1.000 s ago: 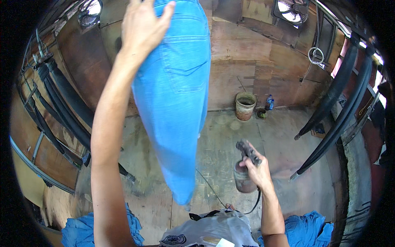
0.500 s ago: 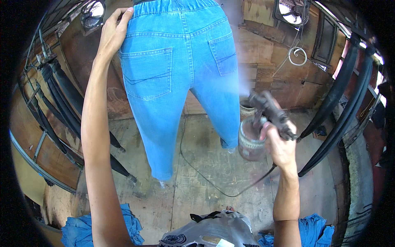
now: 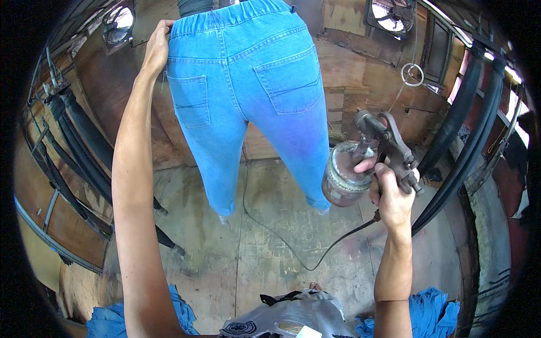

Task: The person repeatedly picks up blue jeans from a pile, hangs them on a vertical metal rod, and sprays them with a handheld spray gun. After spraying, the jeans are removed and placed on a separate pile. The process is repeated for several pairs.

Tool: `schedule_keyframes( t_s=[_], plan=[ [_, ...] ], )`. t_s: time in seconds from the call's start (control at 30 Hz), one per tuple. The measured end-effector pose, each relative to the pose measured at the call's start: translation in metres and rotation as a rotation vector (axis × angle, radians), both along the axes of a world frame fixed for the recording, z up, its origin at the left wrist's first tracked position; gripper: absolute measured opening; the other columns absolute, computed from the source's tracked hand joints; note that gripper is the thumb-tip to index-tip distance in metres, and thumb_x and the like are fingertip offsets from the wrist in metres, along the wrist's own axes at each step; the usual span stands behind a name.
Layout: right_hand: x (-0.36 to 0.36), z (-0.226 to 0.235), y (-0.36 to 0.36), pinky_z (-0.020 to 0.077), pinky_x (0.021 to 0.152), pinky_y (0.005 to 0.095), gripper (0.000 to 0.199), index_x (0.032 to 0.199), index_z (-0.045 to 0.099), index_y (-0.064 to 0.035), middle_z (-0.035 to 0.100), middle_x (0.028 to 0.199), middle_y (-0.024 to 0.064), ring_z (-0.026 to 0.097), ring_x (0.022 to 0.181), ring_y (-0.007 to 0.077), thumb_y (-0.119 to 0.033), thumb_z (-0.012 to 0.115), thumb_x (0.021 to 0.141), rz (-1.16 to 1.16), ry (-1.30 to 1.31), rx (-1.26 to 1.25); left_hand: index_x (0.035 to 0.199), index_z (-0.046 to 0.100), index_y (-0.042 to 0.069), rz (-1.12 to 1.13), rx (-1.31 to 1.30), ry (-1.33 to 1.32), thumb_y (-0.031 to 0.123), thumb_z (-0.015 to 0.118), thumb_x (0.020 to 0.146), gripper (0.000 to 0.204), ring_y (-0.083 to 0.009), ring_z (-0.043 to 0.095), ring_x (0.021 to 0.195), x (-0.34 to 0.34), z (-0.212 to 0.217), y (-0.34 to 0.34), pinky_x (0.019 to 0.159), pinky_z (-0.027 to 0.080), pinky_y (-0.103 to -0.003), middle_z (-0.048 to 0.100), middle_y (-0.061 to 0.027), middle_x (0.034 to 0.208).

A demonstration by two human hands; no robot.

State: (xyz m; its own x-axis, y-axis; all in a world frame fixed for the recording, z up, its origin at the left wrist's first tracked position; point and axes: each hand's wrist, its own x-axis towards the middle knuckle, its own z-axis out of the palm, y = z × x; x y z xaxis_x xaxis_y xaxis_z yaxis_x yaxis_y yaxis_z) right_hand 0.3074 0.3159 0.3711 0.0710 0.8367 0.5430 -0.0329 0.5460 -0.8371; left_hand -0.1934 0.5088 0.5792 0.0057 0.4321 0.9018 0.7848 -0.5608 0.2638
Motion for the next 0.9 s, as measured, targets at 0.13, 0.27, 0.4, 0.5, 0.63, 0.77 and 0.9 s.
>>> schedule_keyframes(
  t_s=[0.13, 0.27, 0.4, 0.5, 0.63, 0.77, 0.9],
  plan=[
    [-0.002, -0.022, 0.011, 0.0421, 0.051, 0.0245, 0.031, 0.117, 0.057, 0.0022, 0.064, 0.073, 0.0054, 0.05, 0.052, 0.0075, -0.002, 0.05, 0.088, -0.008, -0.076, -0.11, 0.123, 0.059, 0.005, -0.069, -0.04, -0.022, 0.029, 0.028, 0.099, 0.046, -0.026, 0.059, 0.107, -0.007, 0.001, 0.005, 0.097, 0.043, -0.037, 0.066, -0.0164, 0.117],
    [-0.025, -0.081, 0.024, 0.0536, 0.071, 0.0285, 0.061, 0.143, 0.054, -0.0012, 0.069, 0.081, 0.0072, 0.064, 0.069, 0.0107, 0.0, 0.05, 0.082, 0.049, -0.289, -0.243, 0.123, 0.058, 0.005, -0.015, -0.051, 0.017, 0.027, 0.029, 0.098, 0.044, -0.0299, 0.06, 0.111, -0.004, -0.002, -0.011, 0.099, 0.043, -0.04, 0.065, -0.0187, 0.119],
    [-0.049, -0.105, 0.022, 0.0552, 0.079, 0.0329, 0.062, 0.143, 0.055, -0.0032, 0.073, 0.084, 0.0171, 0.071, 0.074, 0.0171, -0.003, 0.052, 0.081, -0.026, -0.513, -0.333, 0.122, 0.057, 0.004, 0.044, -0.008, 0.118, 0.026, 0.03, 0.096, 0.043, -0.0341, 0.059, 0.116, 0.007, -0.007, -0.041, 0.101, 0.042, -0.043, 0.063, -0.0211, 0.123],
    [-0.064, -0.074, 0.01, 0.0536, 0.083, 0.0295, 0.065, 0.146, 0.051, -0.0027, 0.074, 0.094, 0.0138, 0.069, 0.08, 0.0138, 0.001, 0.051, 0.081, 0.057, -0.251, -0.152, 0.122, 0.057, 0.002, 0.041, 0.022, 0.169, 0.023, 0.031, 0.095, 0.043, -0.0344, 0.059, 0.116, 0.013, -0.01, -0.06, 0.101, 0.042, -0.043, 0.06, -0.0205, 0.127],
    [-0.084, -0.012, -0.016, 0.0527, 0.083, 0.0271, 0.067, 0.151, 0.044, -0.0012, 0.07, 0.109, 0.0133, 0.067, 0.084, 0.0112, 0.006, 0.048, 0.084, 0.093, -0.082, 0.095, 0.124, 0.056, 0.002, 0.036, 0.053, 0.25, 0.023, 0.03, 0.095, 0.044, -0.0332, 0.059, 0.115, 0.014, -0.004, -0.078, 0.1, 0.042, -0.041, 0.058, -0.0195, 0.127],
    [-0.09, 0.003, -0.026, 0.0522, 0.08, 0.0257, 0.065, 0.149, 0.043, 0.0026, 0.068, 0.118, 0.013, 0.064, 0.08, 0.0102, 0.008, 0.048, 0.084, 0.05, -0.018, 0.145, 0.126, 0.055, 0.0, 0.02, -0.001, 0.29, 0.025, 0.029, 0.094, 0.048, -0.0272, 0.055, 0.123, 0.02, -0.005, -0.101, 0.108, 0.037, -0.039, 0.057, -0.016, 0.13],
    [-0.087, -0.043, -0.003, 0.0515, 0.072, 0.0235, 0.065, 0.149, 0.046, -0.0018, 0.069, 0.118, 0.0113, 0.058, 0.073, 0.0076, 0.006, 0.05, 0.085, 0.06, -0.098, 0.033, 0.123, 0.064, 0.003, -0.013, 0.072, 0.299, 0.023, 0.047, 0.099, 0.035, -0.0285, 0.059, 0.102, 0.036, -0.008, -0.118, 0.094, 0.046, -0.039, 0.062, -0.0169, 0.108]
  ],
)
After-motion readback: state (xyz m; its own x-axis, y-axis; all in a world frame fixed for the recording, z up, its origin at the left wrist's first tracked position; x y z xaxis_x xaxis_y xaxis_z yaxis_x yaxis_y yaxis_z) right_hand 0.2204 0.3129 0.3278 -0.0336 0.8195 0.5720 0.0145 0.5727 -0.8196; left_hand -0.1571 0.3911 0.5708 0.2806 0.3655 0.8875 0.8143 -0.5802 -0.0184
